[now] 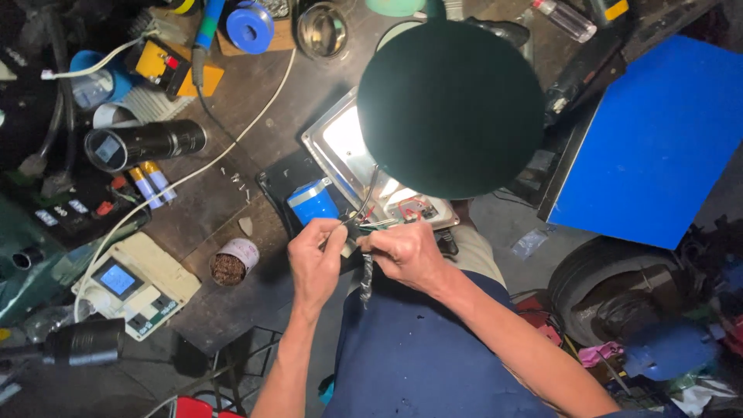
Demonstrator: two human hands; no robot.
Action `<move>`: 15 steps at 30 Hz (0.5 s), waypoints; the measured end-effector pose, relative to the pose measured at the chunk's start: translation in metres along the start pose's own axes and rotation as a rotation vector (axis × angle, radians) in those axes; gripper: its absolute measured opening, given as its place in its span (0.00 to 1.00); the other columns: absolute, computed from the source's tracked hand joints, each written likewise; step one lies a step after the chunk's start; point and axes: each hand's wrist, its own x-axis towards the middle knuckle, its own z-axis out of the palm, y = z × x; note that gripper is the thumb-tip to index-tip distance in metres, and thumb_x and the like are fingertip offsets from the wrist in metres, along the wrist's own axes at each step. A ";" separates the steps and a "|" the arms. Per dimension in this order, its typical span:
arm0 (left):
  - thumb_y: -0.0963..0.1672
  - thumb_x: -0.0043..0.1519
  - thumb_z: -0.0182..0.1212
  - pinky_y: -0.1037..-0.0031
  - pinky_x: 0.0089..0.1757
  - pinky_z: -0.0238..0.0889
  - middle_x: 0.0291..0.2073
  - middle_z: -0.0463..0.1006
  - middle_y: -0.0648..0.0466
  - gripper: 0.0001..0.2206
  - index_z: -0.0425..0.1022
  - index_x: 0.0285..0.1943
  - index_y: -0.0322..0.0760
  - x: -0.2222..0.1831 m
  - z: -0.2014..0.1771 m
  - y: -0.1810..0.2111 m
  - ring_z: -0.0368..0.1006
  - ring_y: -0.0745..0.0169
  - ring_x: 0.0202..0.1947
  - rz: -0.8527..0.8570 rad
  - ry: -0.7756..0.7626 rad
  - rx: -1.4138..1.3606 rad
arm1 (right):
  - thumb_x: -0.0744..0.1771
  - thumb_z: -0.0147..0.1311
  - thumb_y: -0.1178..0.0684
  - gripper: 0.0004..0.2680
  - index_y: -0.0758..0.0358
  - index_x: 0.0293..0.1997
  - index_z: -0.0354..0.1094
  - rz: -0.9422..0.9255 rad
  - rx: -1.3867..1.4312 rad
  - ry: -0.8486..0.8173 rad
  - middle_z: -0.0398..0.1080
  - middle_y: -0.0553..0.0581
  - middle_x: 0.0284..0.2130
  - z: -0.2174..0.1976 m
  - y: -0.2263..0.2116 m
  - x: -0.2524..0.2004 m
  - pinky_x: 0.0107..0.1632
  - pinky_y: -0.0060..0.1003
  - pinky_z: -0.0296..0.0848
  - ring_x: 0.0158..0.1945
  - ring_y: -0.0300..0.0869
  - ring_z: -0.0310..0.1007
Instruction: Preparing and connecting electrical wiring for an electronic device assembly
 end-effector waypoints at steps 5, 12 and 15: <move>0.38 0.55 0.67 0.75 0.25 0.68 0.13 0.77 0.51 0.01 0.82 0.32 0.36 0.007 -0.003 0.007 0.70 0.72 0.19 -0.061 -0.046 -0.015 | 0.62 0.57 0.59 0.06 0.46 0.33 0.71 -0.098 -0.115 -0.007 0.69 0.41 0.18 0.001 0.000 0.006 0.27 0.34 0.74 0.23 0.39 0.73; 0.36 0.56 0.67 0.74 0.23 0.63 0.13 0.77 0.54 0.06 0.78 0.30 0.39 0.012 0.003 0.006 0.71 0.61 0.14 0.408 0.137 0.338 | 0.59 0.61 0.61 0.07 0.50 0.32 0.71 -0.078 -0.125 -0.190 0.74 0.47 0.21 -0.024 -0.007 0.012 0.32 0.37 0.78 0.28 0.44 0.77; 0.38 0.54 0.70 0.76 0.24 0.62 0.13 0.67 0.60 0.06 0.80 0.32 0.44 0.013 0.016 -0.011 0.65 0.60 0.13 0.797 0.385 0.623 | 0.62 0.59 0.60 0.05 0.51 0.33 0.76 0.094 0.035 -0.039 0.75 0.49 0.21 -0.031 -0.015 0.022 0.31 0.39 0.78 0.28 0.48 0.79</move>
